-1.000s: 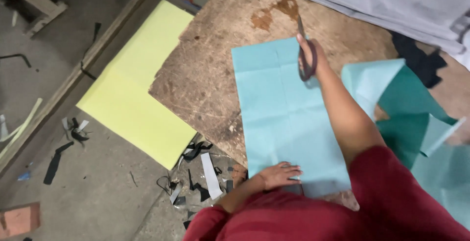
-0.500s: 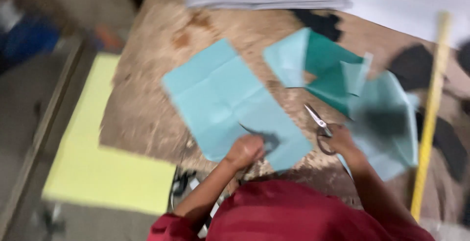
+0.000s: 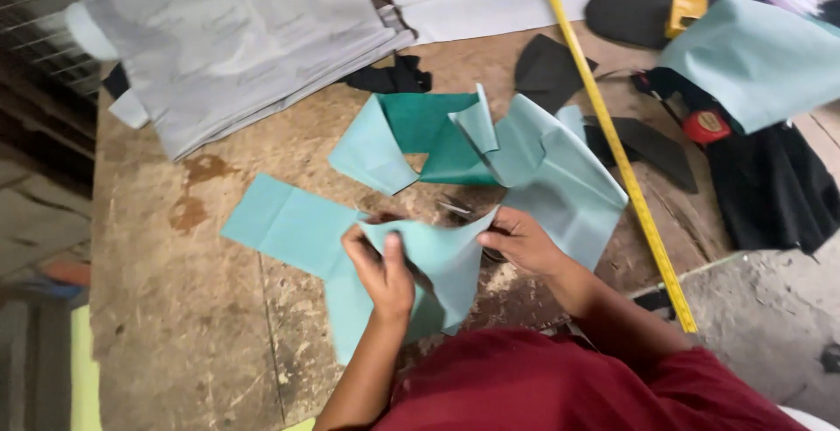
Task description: The person measures and marks a light blue fabric sheet on a wooden table using a yellow ruler and a black marker. They then use scissors to cut the fabric along the marked lines into several rectangular pieces.
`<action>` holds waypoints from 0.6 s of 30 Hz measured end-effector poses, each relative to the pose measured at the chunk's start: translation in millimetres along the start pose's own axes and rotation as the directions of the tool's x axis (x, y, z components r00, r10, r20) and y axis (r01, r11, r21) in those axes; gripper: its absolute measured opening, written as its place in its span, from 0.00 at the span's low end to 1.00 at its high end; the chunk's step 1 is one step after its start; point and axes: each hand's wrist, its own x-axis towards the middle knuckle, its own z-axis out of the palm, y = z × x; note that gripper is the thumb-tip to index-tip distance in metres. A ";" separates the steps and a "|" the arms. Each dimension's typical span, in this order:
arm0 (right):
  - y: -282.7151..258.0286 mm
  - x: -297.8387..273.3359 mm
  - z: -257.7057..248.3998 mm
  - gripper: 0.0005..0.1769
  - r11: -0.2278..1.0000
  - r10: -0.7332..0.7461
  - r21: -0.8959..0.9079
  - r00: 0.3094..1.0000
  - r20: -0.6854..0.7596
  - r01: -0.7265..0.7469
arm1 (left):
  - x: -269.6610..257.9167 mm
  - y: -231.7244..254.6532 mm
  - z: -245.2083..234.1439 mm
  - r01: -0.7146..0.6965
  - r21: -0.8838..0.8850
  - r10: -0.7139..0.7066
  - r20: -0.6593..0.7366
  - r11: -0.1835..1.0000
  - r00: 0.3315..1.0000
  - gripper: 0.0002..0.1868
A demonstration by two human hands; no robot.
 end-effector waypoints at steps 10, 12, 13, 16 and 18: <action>2.8 21.9 41.5 0.07 0.918 -0.246 -0.272 0.952 0.182 0.289 | 10.1 50.3 20.0 0.009 -0.048 0.005 0.276 0.999 0.961 0.37; 9.4 26.4 45.7 0.06 0.902 -0.290 -0.289 0.947 0.138 0.319 | 3.4 36.5 16.9 -0.053 -0.128 0.073 0.159 0.990 0.985 0.32; 13.5 27.8 47.3 0.09 0.858 -0.346 -0.356 0.929 0.132 0.370 | -0.2 26.7 15.5 -0.093 -0.154 0.115 0.136 0.984 0.984 0.27; 9.1 28.5 55.2 0.14 0.759 -0.450 -0.477 0.886 0.110 0.444 | -11.0 6.9 11.8 -0.075 -0.091 0.079 0.038 0.993 0.996 0.21; -3.1 28.2 59.2 0.16 0.720 -0.484 -0.522 0.870 0.094 0.457 | -16.5 -3.6 10.3 0.002 0.007 -0.001 -0.049 1.000 0.999 0.14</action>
